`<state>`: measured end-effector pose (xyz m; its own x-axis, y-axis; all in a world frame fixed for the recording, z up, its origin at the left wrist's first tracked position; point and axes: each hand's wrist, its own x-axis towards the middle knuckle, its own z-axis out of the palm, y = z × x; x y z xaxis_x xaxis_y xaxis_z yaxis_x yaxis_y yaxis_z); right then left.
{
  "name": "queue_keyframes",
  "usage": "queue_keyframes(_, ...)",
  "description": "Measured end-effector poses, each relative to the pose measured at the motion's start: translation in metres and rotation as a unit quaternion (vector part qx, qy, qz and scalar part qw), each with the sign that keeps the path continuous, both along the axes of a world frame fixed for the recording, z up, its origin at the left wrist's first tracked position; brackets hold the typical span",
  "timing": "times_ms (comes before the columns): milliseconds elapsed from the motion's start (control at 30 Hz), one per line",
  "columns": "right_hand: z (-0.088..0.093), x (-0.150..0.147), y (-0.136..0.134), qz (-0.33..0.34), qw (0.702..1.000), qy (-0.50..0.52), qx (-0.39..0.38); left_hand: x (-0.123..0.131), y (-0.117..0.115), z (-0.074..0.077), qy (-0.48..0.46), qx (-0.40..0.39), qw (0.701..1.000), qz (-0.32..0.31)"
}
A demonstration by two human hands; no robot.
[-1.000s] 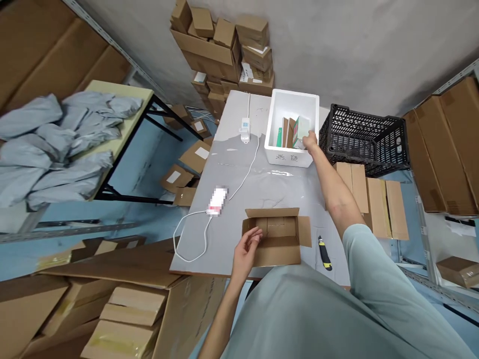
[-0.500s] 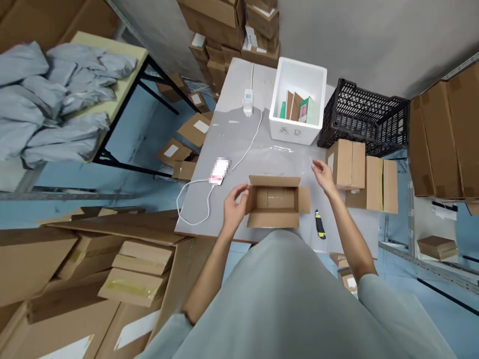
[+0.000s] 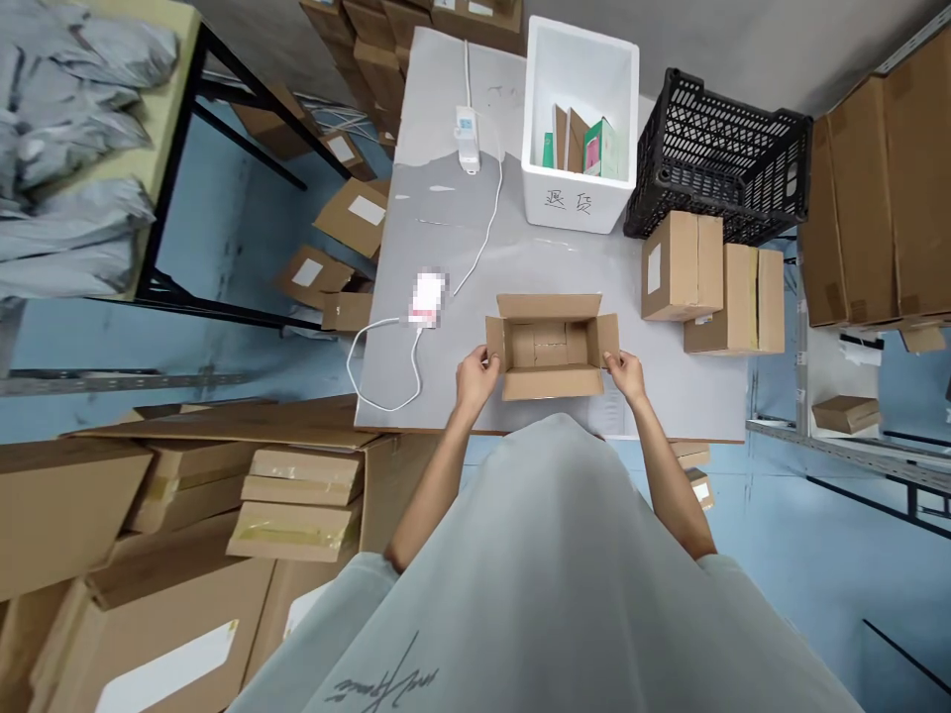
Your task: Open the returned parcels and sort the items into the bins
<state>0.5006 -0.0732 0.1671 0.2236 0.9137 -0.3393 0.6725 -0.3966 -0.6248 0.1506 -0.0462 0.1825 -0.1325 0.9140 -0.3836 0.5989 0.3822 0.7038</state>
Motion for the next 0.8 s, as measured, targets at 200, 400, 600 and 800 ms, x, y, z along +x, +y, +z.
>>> queue_keyframes(200,0.025,-0.015,-0.027,0.047,0.994,-0.091,-0.023,-0.006,-0.005,0.000,-0.047,0.005,0.996,-0.069)
queue_keyframes(400,0.027,-0.013,-0.057,0.132,0.988,0.025,-0.072,-0.011,-0.020,-0.012,-0.098,0.022,0.973,-0.208)
queue_keyframes(600,0.015,0.015,-0.075,0.195,0.968,0.102,-0.122,-0.039,-0.024,-0.026,-0.057,0.004,0.939,-0.339)
queue_keyframes(800,-0.002,0.015,-0.045,0.092,0.989,0.116,-0.003,-0.024,0.009,-0.023,-0.049,0.022,0.966,-0.252)
